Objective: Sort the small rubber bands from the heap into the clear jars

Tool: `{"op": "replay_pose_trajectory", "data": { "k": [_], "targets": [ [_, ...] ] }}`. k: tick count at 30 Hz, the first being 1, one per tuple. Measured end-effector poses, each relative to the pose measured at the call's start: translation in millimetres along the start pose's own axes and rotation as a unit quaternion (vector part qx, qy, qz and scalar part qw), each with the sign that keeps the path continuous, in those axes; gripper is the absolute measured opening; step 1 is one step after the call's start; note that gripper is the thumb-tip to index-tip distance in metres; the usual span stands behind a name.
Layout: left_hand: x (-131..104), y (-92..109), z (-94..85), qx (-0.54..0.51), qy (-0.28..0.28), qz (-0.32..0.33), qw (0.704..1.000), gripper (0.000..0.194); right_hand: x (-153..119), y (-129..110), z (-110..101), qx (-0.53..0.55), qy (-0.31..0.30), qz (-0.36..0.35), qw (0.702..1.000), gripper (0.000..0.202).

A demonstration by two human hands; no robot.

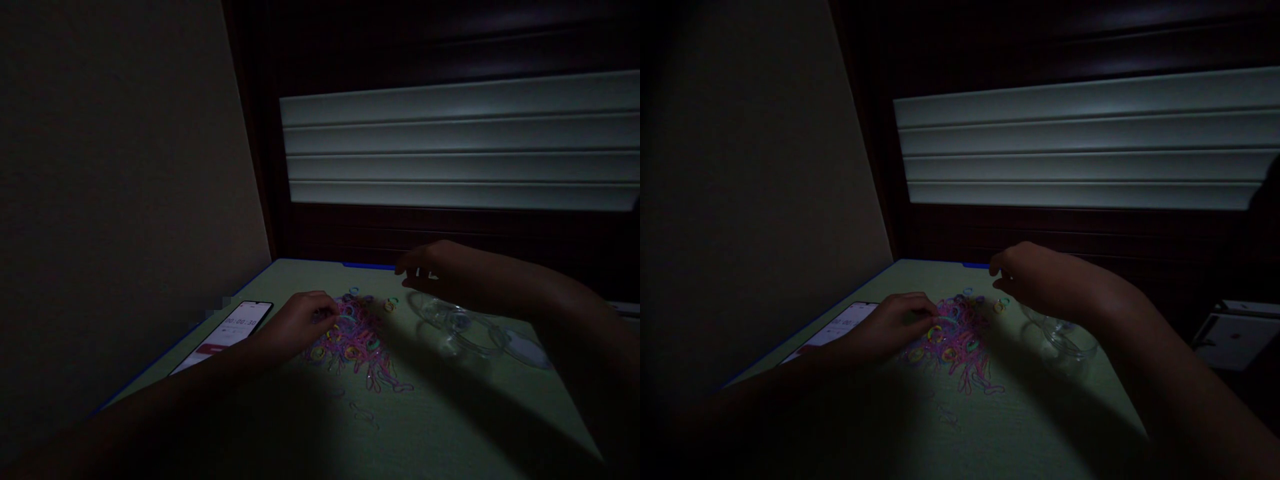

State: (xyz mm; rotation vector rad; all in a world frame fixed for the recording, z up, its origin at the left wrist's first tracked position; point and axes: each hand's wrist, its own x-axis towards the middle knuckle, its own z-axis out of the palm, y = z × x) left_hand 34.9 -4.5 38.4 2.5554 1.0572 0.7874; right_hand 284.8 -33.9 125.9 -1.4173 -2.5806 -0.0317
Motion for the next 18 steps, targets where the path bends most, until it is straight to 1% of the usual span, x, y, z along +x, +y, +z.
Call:
{"op": "replay_pose_trajectory", "data": {
  "k": [3,7,10,14,18],
  "targets": [
    [-0.4,3.3,1.4,-0.046,0.009,-0.022,0.999,0.013,1.6,-2.1,3.8,-0.003,0.005,-0.005,1.0,0.025],
    [0.0,2.2,5.6,-0.134,-0.002,-0.076,0.988,0.014,1.9,-6.2,7.4,-0.007,0.016,-0.013,1.0,0.026],
    [0.4,0.8,7.8,-0.164,-0.004,-0.086,0.983,0.015,0.7,-11.8,7.9,-0.009,0.016,-0.025,1.0,0.025],
    [-0.5,5.0,8.6,-0.184,0.006,-0.094,0.978,0.017,1.6,-21.0,10.7,0.002,0.001,-0.047,0.999,0.025],
    [-2.0,13.5,8.9,-0.206,0.0,-0.115,0.972,0.019,6.3,-32.3,17.5,0.022,-0.038,-0.073,0.996,0.023]
  ]
}}
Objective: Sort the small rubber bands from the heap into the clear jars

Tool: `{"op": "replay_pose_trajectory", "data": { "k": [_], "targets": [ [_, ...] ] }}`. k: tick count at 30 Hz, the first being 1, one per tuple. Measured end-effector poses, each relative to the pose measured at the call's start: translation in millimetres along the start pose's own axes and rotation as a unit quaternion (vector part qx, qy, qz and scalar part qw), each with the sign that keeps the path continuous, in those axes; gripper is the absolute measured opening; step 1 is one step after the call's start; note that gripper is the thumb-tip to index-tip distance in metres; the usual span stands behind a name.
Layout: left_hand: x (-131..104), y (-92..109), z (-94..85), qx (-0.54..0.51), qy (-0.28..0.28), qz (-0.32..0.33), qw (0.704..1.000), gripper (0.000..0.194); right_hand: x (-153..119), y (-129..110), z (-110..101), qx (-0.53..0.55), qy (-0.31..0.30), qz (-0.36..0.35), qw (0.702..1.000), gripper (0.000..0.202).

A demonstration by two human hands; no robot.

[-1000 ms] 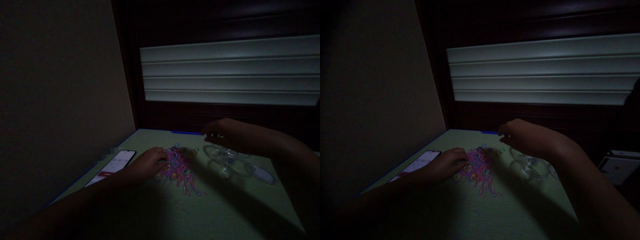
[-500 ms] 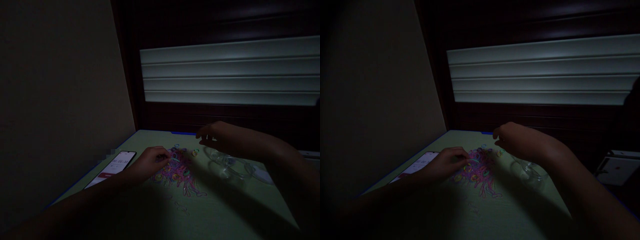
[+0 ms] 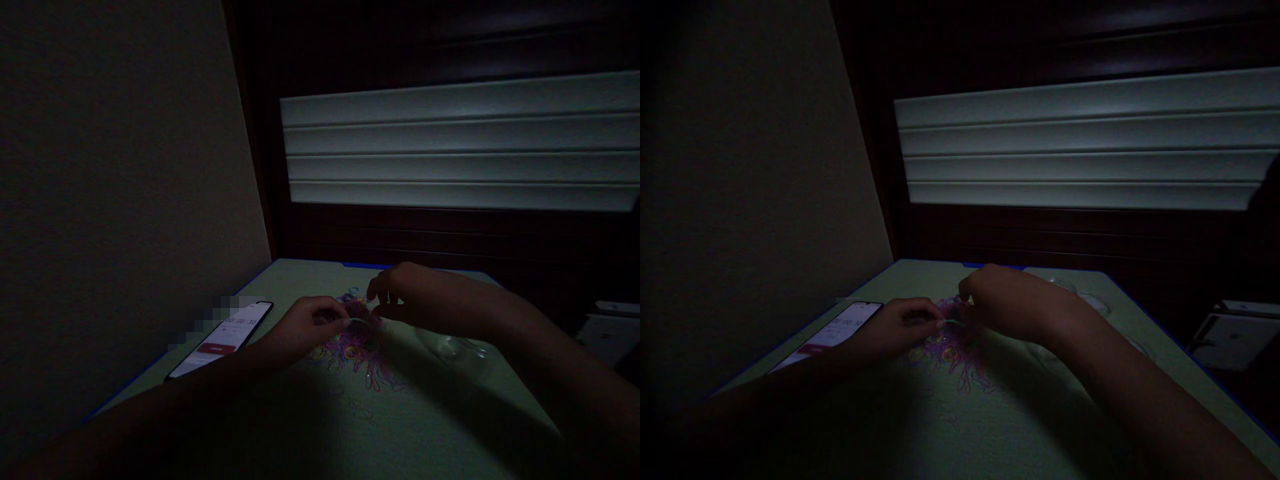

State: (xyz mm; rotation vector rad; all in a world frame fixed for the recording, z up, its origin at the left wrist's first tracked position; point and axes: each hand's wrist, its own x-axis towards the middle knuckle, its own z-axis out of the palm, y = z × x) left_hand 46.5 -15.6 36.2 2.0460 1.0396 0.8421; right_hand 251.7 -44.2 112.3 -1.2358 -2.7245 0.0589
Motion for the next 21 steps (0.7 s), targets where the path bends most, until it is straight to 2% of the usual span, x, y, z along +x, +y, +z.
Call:
{"op": "replay_pose_trajectory", "data": {
  "k": [5,12,21],
  "targets": [
    [-2.4,6.2,2.4,-0.023,-0.002,-0.02,1.0,0.019,8.3,-11.7,8.7,-0.018,-0.052,0.016,0.998,0.02],
    [-3.0,5.8,2.1,-0.022,-0.014,-0.022,0.999,0.018,14.4,-10.3,16.7,-0.067,-0.043,0.015,0.997,0.019],
    [-1.1,1.7,2.7,0.012,-0.015,-0.003,1.0,0.019,12.5,-9.4,12.3,-0.061,-0.034,0.01,0.998,0.021]
  ]
}}
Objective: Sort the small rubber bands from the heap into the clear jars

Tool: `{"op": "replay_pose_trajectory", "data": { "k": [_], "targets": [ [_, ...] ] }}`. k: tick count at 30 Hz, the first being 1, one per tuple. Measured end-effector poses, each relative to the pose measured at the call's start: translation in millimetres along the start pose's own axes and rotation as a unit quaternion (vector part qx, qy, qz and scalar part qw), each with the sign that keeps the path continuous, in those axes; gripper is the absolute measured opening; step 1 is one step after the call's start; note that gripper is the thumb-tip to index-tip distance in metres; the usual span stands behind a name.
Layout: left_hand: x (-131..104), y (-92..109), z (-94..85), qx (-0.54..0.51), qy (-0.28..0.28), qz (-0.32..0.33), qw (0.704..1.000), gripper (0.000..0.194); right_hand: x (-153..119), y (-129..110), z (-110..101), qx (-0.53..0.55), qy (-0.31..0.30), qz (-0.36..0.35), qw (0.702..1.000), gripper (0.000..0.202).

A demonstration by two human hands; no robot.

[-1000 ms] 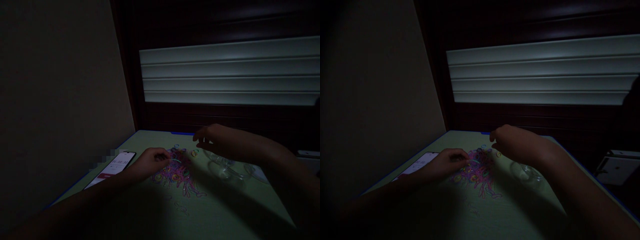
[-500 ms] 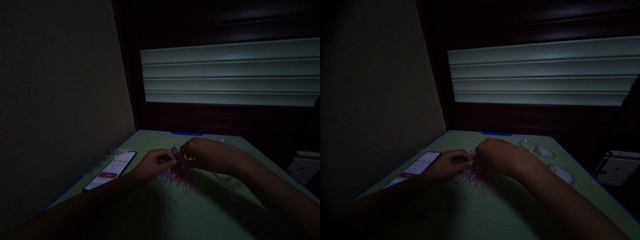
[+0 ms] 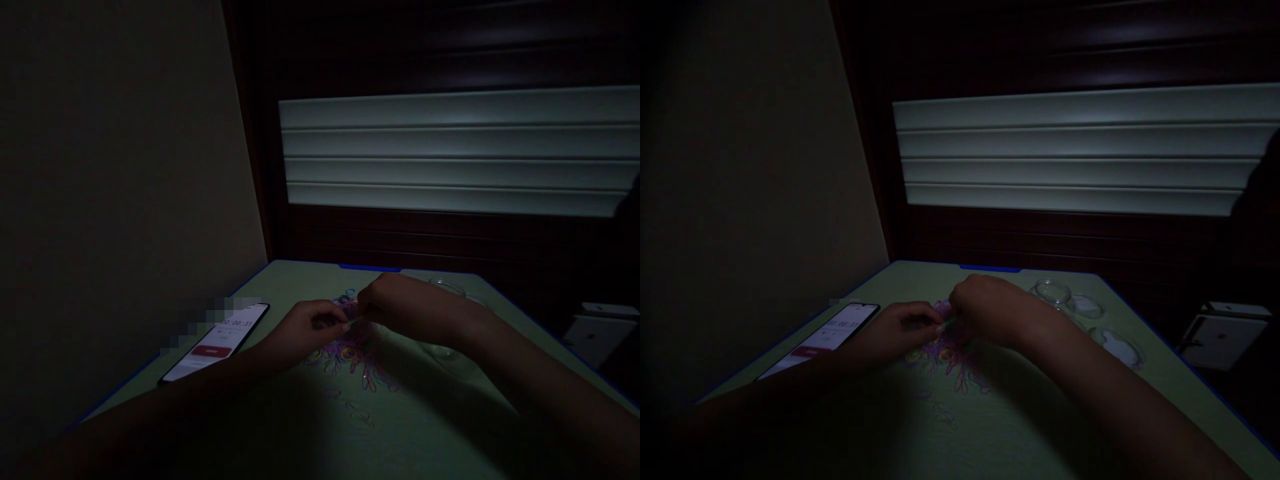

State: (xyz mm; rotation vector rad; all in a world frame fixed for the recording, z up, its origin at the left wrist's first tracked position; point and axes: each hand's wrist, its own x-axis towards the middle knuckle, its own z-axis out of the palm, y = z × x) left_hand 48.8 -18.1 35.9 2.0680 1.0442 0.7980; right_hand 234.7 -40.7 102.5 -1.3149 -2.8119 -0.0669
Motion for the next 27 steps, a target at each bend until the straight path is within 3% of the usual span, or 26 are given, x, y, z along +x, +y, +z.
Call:
{"op": "replay_pose_trajectory", "data": {
  "k": [7,14,19,24,27],
  "targets": [
    [1.7,-5.7,-1.7,0.011,0.005,0.021,1.0,0.018,-5.1,12.9,-4.5,-0.015,0.037,0.021,0.999,0.021],
    [3.8,-10.1,-2.9,0.03,0.018,0.041,0.999,0.017,-23.5,35.3,-25.0,-0.034,0.042,0.076,0.996,0.021],
    [4.3,-9.3,-3.0,0.052,0.017,0.048,0.997,0.016,-35.7,61.5,-31.8,-0.086,0.042,0.169,0.981,0.022],
    [3.9,-6.3,-2.6,0.058,0.02,0.038,0.997,0.017,-41.3,92.7,-27.1,-0.154,0.009,0.304,0.94,0.023],
    [3.1,-4.3,-3.0,0.06,0.014,0.034,0.998,0.018,-41.4,103.0,-23.5,-0.162,-0.013,0.35,0.922,0.026]
  ]
}}
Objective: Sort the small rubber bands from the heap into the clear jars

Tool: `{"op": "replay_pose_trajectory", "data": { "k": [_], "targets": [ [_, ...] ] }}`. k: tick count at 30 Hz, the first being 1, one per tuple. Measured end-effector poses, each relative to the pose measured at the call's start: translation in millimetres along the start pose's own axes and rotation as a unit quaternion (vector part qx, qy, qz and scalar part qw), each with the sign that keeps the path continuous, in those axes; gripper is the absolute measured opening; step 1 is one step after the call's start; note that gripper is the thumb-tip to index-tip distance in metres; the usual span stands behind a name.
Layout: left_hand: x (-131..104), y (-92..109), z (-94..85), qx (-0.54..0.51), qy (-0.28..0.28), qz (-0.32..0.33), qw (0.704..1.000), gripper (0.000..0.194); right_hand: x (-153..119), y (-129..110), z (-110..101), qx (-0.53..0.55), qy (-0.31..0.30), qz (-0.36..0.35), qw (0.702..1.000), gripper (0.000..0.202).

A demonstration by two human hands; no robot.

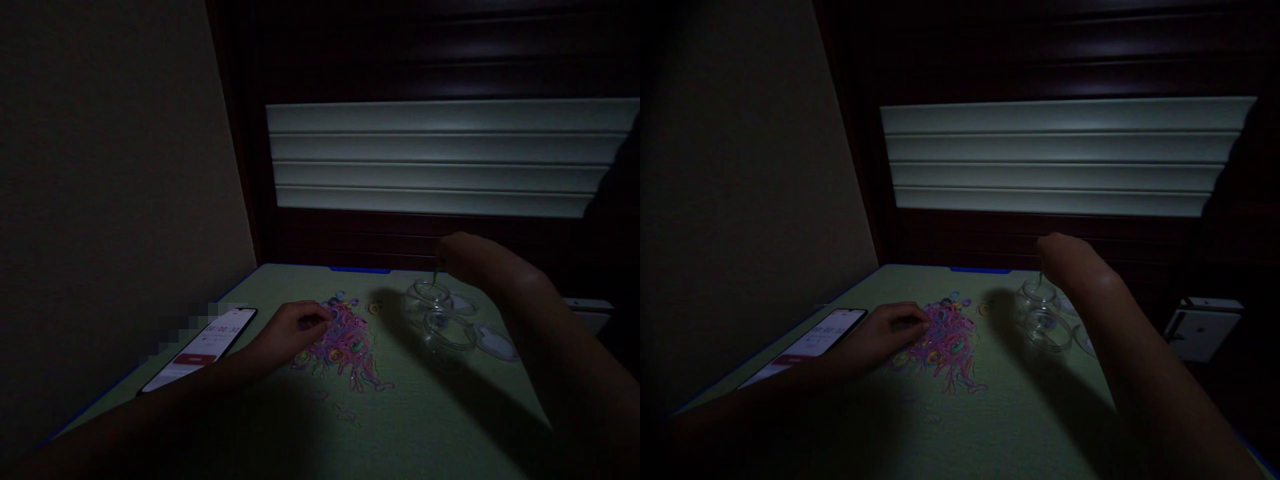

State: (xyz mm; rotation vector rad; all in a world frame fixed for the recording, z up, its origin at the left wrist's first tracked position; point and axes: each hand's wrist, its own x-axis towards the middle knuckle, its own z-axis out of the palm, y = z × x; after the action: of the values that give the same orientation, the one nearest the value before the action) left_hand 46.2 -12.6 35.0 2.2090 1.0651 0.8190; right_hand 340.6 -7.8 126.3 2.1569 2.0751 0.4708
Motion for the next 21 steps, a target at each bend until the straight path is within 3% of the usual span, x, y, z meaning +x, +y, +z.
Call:
{"op": "replay_pose_trajectory", "data": {
  "k": [4,11,21],
  "targets": [
    [-0.4,-0.3,-1.1,-0.003,-0.007,0.006,1.0,0.019,3.5,0.0,7.1,0.001,-0.003,0.018,1.0,0.028],
    [-0.2,0.1,-0.9,-0.001,-0.004,-0.003,1.0,0.019,11.9,2.0,21.1,0.01,-0.018,-0.015,1.0,0.023],
    [1.0,-6.4,-1.2,-0.003,-0.004,0.003,1.0,0.018,9.8,-0.7,17.7,0.018,-0.017,-0.039,0.999,0.022]
  ]
}}
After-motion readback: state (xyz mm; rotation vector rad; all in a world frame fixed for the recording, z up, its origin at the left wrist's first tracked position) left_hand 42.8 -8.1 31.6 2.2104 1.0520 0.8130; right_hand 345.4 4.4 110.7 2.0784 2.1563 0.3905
